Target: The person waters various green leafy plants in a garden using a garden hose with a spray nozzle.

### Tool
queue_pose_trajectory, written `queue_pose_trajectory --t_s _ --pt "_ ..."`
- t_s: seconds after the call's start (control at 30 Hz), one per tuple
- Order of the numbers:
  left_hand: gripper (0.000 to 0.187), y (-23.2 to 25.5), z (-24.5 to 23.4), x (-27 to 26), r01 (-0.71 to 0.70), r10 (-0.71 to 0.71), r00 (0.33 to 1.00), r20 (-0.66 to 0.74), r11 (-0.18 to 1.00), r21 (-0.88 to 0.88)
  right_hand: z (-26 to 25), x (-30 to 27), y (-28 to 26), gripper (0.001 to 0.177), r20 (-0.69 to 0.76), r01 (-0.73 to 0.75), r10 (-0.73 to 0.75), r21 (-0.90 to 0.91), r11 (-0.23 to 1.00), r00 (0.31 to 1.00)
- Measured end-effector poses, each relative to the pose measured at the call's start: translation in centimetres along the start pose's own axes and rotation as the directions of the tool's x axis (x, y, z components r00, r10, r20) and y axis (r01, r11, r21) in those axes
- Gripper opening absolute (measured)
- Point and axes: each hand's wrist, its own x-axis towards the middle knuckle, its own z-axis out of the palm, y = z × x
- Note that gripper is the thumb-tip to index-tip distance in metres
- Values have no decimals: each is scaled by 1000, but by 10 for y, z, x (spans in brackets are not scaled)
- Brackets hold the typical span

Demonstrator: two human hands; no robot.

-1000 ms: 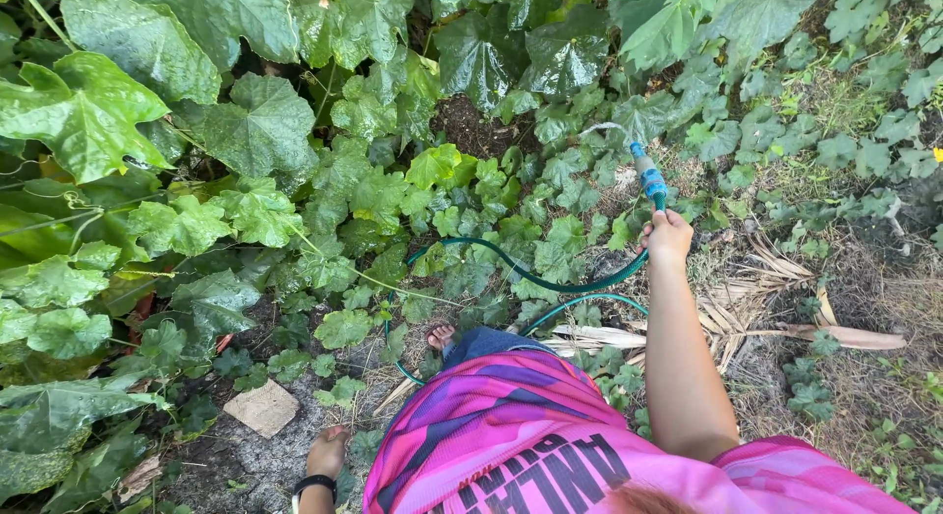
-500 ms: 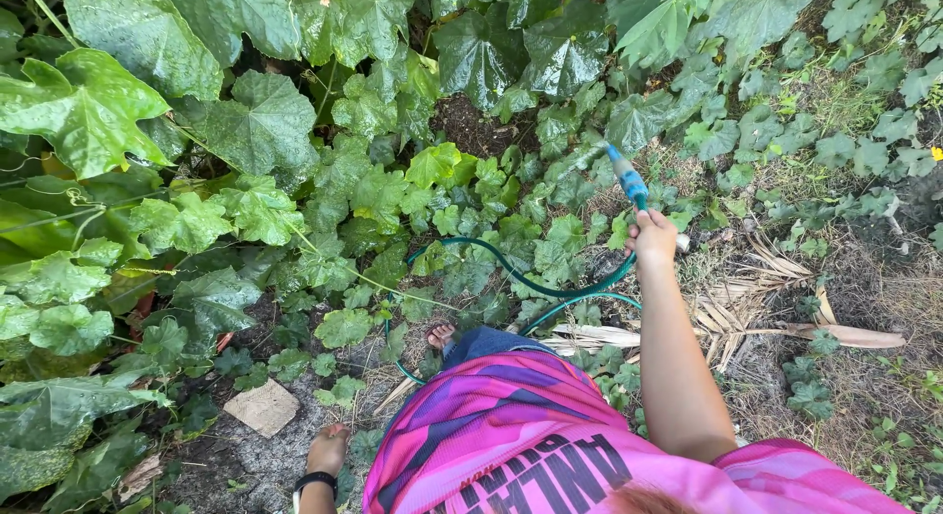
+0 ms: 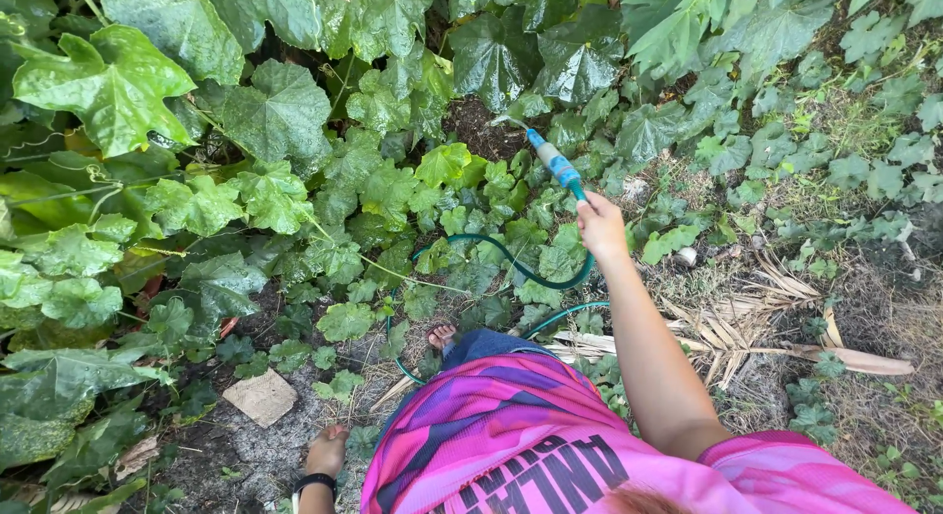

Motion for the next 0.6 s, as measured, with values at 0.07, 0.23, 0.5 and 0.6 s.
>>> queue_pose_trajectory --t_s 0.07,0.23,0.5,0.6 --pt "60 -2 2 -5 -12 12 1000 -28 1000 2 13 7 5 31 24 17 -18 3 1000 1000" --pt "51 -11 8 -20 26 -23 999 31 994 -102 55 28 30 35 37 27 -26 -10 1000 999" --pt "49 6 -12 -85 60 -67 997 -44 989 -136 121 43 51 38 1 43 -43 -44 998 999" --pt "49 31 -26 -122 130 -148 981 -129 981 -142 137 50 53 37 21 72 -72 28 997 997"
